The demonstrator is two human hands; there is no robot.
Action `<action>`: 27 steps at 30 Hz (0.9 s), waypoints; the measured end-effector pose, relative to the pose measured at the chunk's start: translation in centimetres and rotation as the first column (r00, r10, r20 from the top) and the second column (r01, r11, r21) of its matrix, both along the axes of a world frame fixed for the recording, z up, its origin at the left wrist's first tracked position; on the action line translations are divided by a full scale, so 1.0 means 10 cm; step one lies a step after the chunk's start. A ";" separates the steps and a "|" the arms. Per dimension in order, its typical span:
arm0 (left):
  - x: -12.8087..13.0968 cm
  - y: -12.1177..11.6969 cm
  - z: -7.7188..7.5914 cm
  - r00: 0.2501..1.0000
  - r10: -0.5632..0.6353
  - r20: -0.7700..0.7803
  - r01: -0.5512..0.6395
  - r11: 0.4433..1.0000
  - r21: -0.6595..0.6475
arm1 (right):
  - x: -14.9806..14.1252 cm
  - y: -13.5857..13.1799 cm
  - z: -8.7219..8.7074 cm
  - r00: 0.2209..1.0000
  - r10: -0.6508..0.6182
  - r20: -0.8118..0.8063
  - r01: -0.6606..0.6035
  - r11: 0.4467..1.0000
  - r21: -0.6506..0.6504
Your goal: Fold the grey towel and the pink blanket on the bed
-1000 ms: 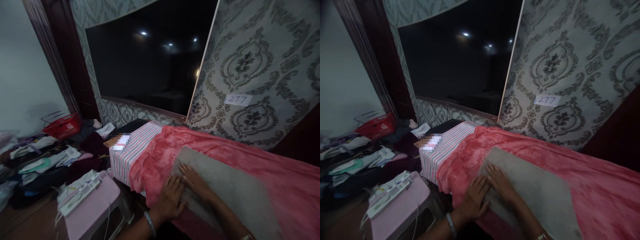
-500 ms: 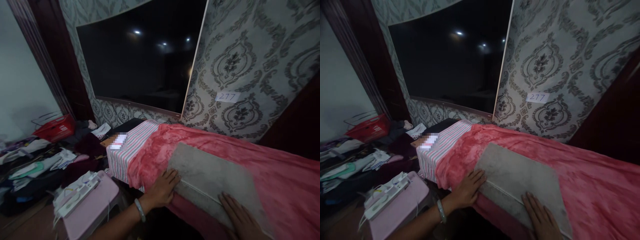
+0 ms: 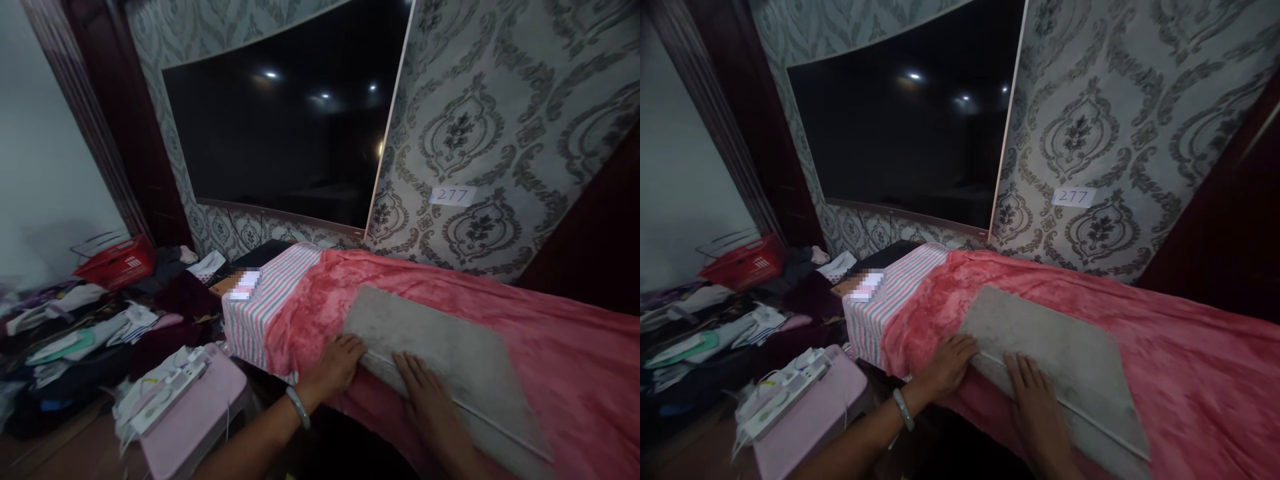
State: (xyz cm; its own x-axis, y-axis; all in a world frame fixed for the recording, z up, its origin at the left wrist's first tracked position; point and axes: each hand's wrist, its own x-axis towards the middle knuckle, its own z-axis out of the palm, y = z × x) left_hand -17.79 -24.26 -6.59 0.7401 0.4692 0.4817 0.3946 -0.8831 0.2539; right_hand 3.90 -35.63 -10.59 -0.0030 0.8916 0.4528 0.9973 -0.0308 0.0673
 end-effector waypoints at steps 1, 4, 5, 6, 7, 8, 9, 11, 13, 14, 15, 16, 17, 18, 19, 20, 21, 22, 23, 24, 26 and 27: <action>0.01 -0.01 0.00 1.000 0.012 0.017 -0.012 1.000 -0.010 | -0.05 0.04 0.04 1.000 -0.022 -0.015 0.022 0.999 -0.029; 0.03 -0.04 0.04 0.999 0.014 0.041 -0.013 0.999 -0.046 | -0.17 0.13 0.12 0.997 -0.062 -0.050 0.057 0.994 -0.090; 0.03 -0.05 0.06 0.999 0.009 0.045 -0.006 0.998 -0.060 | -0.19 0.16 0.15 0.996 -0.058 -0.062 0.052 0.993 -0.102; 0.02 -0.06 0.07 0.999 0.003 0.050 0.001 0.997 -0.074 | -0.21 0.18 0.17 0.996 -0.050 -0.079 0.041 0.993 -0.110; 0.02 -0.08 0.08 0.998 0.005 0.061 0.000 0.996 -0.090 | -0.20 0.21 0.19 0.994 -0.039 -0.101 0.027 0.993 -0.117; 0.01 -0.11 0.07 0.997 0.017 0.080 -0.009 0.994 -0.107 | -0.18 0.23 0.22 0.991 -0.029 -0.132 0.013 0.992 -0.122; 0.01 -0.14 0.05 0.993 0.042 0.111 -0.027 0.991 -0.129 | -0.15 0.25 0.26 0.985 -0.020 -0.168 -0.001 0.992 -0.128; 0.00 -0.19 -0.04 0.968 0.126 0.217 -0.083 0.977 -0.197 | -0.05 0.29 0.37 0.968 -0.020 -0.252 -0.019 0.989 -0.148; 0.02 -0.22 -0.18 0.888 0.248 0.386 -0.130 0.943 -0.308 | 0.08 0.33 0.54 0.943 -0.037 -0.330 -0.023 0.984 -0.177; 0.03 -0.22 -0.25 0.821 0.310 0.479 -0.122 0.915 -0.383 | 0.15 0.35 0.64 0.929 -0.047 -0.366 -0.022 0.983 -0.183; 0.04 -0.21 -0.32 0.741 0.370 0.560 -0.082 0.878 -0.472 | 0.20 0.37 0.76 0.914 -0.052 -0.403 -0.023 0.984 -0.179; 0.07 -0.19 -0.38 0.666 0.420 0.616 -0.004 0.828 -0.561 | 0.24 0.38 0.88 0.895 -0.046 -0.444 -0.031 0.986 -0.165; 0.09 -0.16 -0.42 0.618 0.452 0.643 0.105 0.763 -0.638 | 0.26 0.37 1.01 0.872 -0.026 -0.489 -0.050 0.989 -0.142; 0.12 -0.13 -0.45 0.604 0.463 0.649 0.225 0.682 -0.696 | 0.27 0.36 1.15 0.844 0.006 -0.537 -0.079 0.990 -0.114; 0.15 -0.11 -0.45 0.617 0.453 0.644 0.336 0.588 -0.736 | 0.25 0.32 1.28 0.811 0.045 -0.584 -0.116 0.989 -0.086; 0.19 -0.08 -0.44 0.643 0.428 0.635 0.422 0.494 -0.760 | 0.22 0.27 1.40 0.771 0.083 -0.631 -0.155 0.986 -0.061; 0.24 -0.06 -0.41 0.667 0.399 0.629 0.482 0.412 -0.773 | 0.17 0.21 1.52 0.727 0.112 -0.678 -0.191 0.981 -0.042; 0.29 -0.05 -0.37 0.681 0.378 0.627 0.524 0.347 -0.778 | 0.11 0.14 1.62 0.678 0.132 -0.723 -0.220 0.975 -0.029; 0.33 -0.04 -0.31 0.681 0.369 0.632 0.556 0.302 -0.775 | 0.05 0.07 1.71 0.628 0.140 -0.766 -0.242 0.970 -0.021; 0.37 -0.04 -0.25 0.675 0.370 0.638 0.576 0.275 -0.770 | -0.01 -0.01 1.79 0.580 0.137 -0.803 -0.261 0.965 -0.024; 0.41 -0.04 -0.11 0.700 0.372 0.610 0.537 0.288 -0.793 | -0.11 -0.16 1.91 0.500 0.112 -0.859 -0.274 0.961 -0.034; 0.42 -0.04 -0.03 0.748 0.350 0.564 0.468 0.325 -0.822 | -0.14 -0.23 1.96 0.462 0.101 -0.881 -0.271 0.962 -0.032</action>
State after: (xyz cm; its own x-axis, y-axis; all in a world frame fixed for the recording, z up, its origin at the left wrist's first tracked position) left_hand -13.63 -24.63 -6.88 0.5460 0.8349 0.0695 -0.2375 0.0747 0.9685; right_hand 2.49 -37.91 9.04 0.1396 0.9722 0.1880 0.5258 0.0882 -0.8460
